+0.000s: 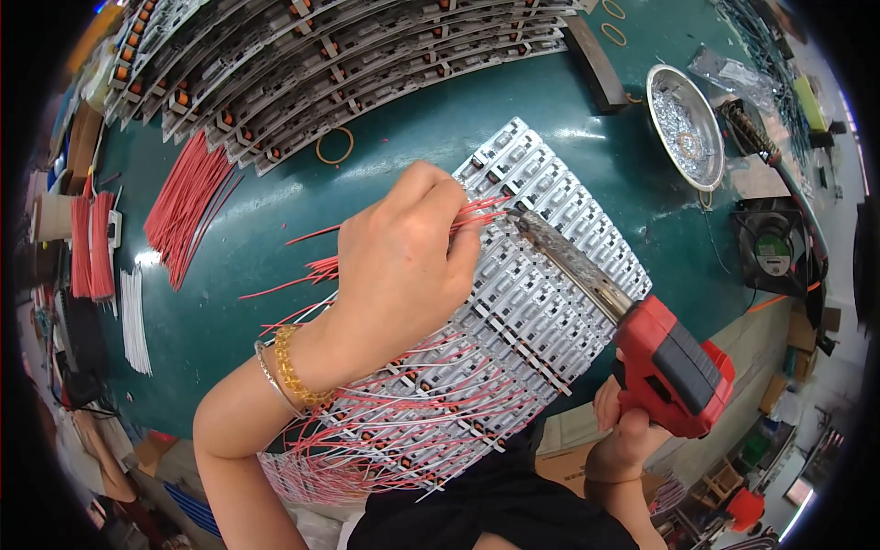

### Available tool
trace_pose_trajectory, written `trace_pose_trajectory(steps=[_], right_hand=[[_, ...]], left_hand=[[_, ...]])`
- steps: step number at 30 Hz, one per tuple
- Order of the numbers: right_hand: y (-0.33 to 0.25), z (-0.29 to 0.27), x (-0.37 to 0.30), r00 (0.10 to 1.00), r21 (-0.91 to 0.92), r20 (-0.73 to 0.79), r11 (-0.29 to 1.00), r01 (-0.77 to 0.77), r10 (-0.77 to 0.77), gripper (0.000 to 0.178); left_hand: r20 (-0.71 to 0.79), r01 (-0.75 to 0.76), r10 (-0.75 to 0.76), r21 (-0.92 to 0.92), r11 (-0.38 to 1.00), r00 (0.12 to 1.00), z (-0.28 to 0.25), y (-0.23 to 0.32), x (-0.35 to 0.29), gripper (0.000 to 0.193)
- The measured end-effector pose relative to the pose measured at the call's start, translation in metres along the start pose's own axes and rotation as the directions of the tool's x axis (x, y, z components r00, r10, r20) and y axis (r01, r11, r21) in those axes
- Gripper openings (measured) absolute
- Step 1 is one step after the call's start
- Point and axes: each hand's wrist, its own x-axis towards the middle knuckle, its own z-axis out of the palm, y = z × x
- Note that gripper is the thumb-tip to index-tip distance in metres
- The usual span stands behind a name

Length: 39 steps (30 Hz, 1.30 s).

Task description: The person connects wires to electronic components using a soldering iron or heat tool.

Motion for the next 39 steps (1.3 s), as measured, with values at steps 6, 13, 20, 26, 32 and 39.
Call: trace_pose_trajectory(steps=[6, 13, 20, 26, 32, 39], right_hand=[[-0.003, 0.001, -0.002, 1.000, 0.123, -0.019, 0.992, 0.011, -0.009, 0.079], [-0.012, 0.007, -0.005, 0.999, 0.272, -0.047, 0.962, 0.032, -0.020, 0.068], [-0.022, 0.012, -0.004, 0.999, 0.313, -0.047, 0.950, 0.008, 0.007, 0.072], [-0.021, 0.009, -0.006, 0.998, 0.270, -0.018, 0.961, -0.060, 0.067, 0.087], [0.000, -0.005, -0.021, 0.984, 0.007, -0.077, 0.987, -0.161, 0.161, 0.064], [0.004, -0.019, -0.022, 0.984, -0.235, 0.129, 0.968, -0.090, 0.123, 0.062]], left_hand=[[0.007, 0.002, -0.002, 0.008, 1.000, 1.000, 0.000, -0.001, 0.000, 0.013], [0.006, -0.005, 0.005, 0.016, 1.000, 1.000, 0.000, 0.001, 0.000, 0.012], [-0.026, 0.039, -0.047, -0.254, 0.967, 0.999, 0.001, 0.000, 0.001, 0.012], [0.009, -0.088, 0.088, 0.033, 0.996, 0.996, 0.008, 0.004, -0.008, 0.010], [-0.010, -0.105, 0.105, 0.029, 0.994, 0.994, 0.010, 0.003, -0.009, 0.010], [-0.030, -0.114, 0.116, 0.055, 0.992, 0.993, 0.009, 0.000, -0.010, 0.010]])
